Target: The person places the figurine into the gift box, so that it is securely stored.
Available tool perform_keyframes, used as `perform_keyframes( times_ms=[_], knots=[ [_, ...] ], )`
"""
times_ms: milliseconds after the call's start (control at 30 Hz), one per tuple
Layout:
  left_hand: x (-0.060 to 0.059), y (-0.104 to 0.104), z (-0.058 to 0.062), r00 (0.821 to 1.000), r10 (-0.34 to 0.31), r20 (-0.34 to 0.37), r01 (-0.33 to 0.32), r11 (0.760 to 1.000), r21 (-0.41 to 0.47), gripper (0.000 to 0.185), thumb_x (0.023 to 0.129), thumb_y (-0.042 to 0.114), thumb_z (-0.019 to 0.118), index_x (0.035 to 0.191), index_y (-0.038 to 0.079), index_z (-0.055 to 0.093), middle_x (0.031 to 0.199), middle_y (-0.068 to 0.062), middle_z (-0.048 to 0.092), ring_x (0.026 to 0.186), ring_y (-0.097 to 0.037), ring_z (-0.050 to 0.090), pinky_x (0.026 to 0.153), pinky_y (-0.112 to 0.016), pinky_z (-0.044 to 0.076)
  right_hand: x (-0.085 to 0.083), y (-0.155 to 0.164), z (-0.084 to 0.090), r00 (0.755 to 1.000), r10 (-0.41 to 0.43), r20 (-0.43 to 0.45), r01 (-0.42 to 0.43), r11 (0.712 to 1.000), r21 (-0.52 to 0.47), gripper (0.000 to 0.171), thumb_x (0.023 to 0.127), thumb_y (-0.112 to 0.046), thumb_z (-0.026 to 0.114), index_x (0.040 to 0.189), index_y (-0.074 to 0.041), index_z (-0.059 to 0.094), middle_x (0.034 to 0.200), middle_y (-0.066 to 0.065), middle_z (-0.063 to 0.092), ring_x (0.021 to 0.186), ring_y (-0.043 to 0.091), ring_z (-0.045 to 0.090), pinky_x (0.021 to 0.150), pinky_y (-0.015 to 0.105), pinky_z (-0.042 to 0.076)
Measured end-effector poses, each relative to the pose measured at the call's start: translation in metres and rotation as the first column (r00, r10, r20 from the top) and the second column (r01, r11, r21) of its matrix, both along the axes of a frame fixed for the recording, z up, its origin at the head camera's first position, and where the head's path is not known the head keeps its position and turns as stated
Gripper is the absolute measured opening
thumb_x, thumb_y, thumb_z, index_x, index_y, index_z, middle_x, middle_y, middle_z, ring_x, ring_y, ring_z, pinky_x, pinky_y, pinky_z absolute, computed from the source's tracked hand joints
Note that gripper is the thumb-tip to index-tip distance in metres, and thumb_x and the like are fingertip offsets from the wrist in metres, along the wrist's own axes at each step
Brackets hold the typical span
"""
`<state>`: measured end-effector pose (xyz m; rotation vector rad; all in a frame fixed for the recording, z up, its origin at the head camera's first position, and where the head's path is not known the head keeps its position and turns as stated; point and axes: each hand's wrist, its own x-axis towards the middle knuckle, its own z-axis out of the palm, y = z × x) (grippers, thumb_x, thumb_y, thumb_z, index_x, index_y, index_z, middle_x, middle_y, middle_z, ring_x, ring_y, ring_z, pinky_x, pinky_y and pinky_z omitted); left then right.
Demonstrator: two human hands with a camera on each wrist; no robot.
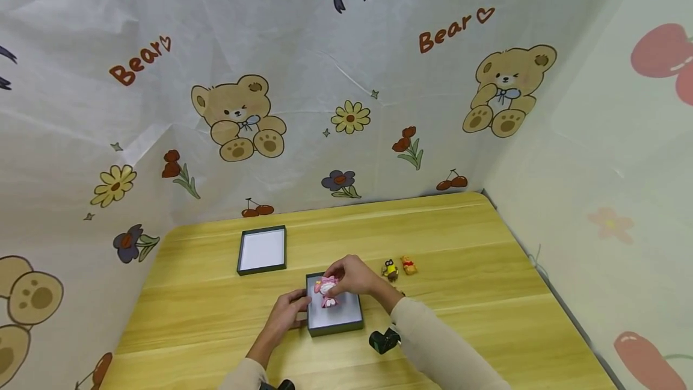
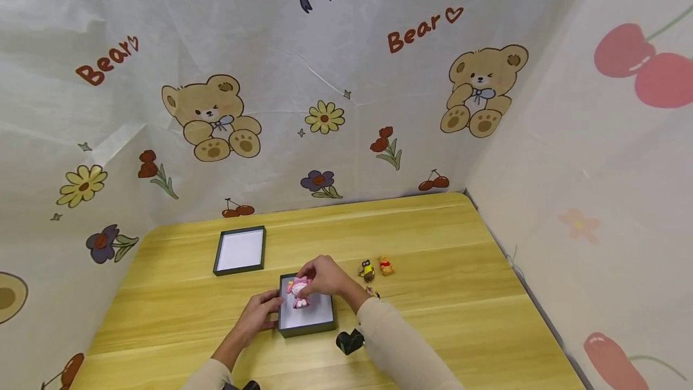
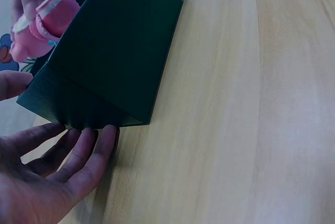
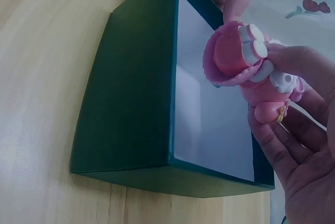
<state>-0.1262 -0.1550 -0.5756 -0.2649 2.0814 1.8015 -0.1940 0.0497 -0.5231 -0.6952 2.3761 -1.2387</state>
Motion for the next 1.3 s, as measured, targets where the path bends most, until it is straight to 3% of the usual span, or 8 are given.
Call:
perform_keyframes(
  times_ms=[500, 600, 767, 833, 1300],
  knots=[
    [-0.001, 0.000, -0.001, 1.000, 0.001, -0.019, 0.000, 1.000, 0.015, 0.058, 0.096, 0.023, 0.056, 0.136, -0.015, 0.041, 0.127, -0.028, 0.052, 0.102, -0.027, 0.058, 0.080, -0.043, 0.057, 0.004, -0.009, -0.005, 0.999, 0.042, -0.028, -0.039, 0.994, 0.102, 0.027, 0.072, -0.015, 0.084, 0.096, -0.006, 0.074, 0.081, -0.007, 0.064, 0.072, 0.005, 0.052, 0.064, 0.020, 0.046],
    [0.002, 0.001, 0.009, 1.000, -0.007, -0.023, 0.007, 1.000, 0.024, 0.055, 0.097, 0.020, 0.055, 0.135, -0.017, 0.041, 0.125, -0.029, 0.053, 0.100, -0.026, 0.059, 0.080, -0.043, 0.057, 0.005, -0.012, -0.008, 0.998, 0.051, -0.042, -0.046, 0.992, 0.120, 0.025, 0.071, -0.014, 0.085, 0.093, -0.007, 0.074, 0.079, -0.008, 0.064, 0.070, 0.003, 0.052, 0.063, 0.019, 0.046],
    [0.003, 0.001, 0.008, 1.000, -0.009, -0.027, 0.010, 1.000, 0.023, 0.053, 0.097, 0.019, 0.054, 0.134, -0.018, 0.041, 0.121, -0.028, 0.055, 0.098, -0.025, 0.059, 0.079, -0.043, 0.057, 0.009, -0.018, -0.011, 0.996, 0.061, -0.062, -0.052, 0.990, 0.133, 0.025, 0.069, -0.012, 0.086, 0.090, -0.008, 0.074, 0.078, -0.008, 0.066, 0.071, 0.004, 0.053, 0.063, 0.018, 0.046],
    [0.001, 0.000, -0.001, 1.000, -0.006, -0.031, 0.007, 1.000, 0.026, 0.056, 0.096, 0.021, 0.055, 0.135, -0.017, 0.041, 0.120, -0.026, 0.056, 0.098, -0.023, 0.060, 0.078, -0.042, 0.057, 0.011, -0.020, -0.012, 0.997, 0.058, -0.059, -0.049, 0.989, 0.142, 0.025, 0.068, -0.012, 0.086, 0.089, -0.008, 0.074, 0.078, -0.008, 0.066, 0.072, 0.004, 0.054, 0.063, 0.018, 0.046],
    [0.003, 0.001, 0.001, 0.999, 0.005, -0.033, -0.004, 0.999, 0.043, 0.054, 0.095, 0.019, 0.055, 0.134, -0.017, 0.042, 0.114, -0.022, 0.059, 0.096, -0.021, 0.060, 0.078, -0.041, 0.057, 0.018, -0.027, -0.014, 0.996, 0.045, -0.071, -0.028, 0.974, 0.223, 0.023, 0.068, -0.012, 0.086, 0.087, -0.008, 0.074, 0.080, -0.007, 0.068, 0.078, 0.007, 0.058, 0.071, 0.020, 0.047]
  ],
)
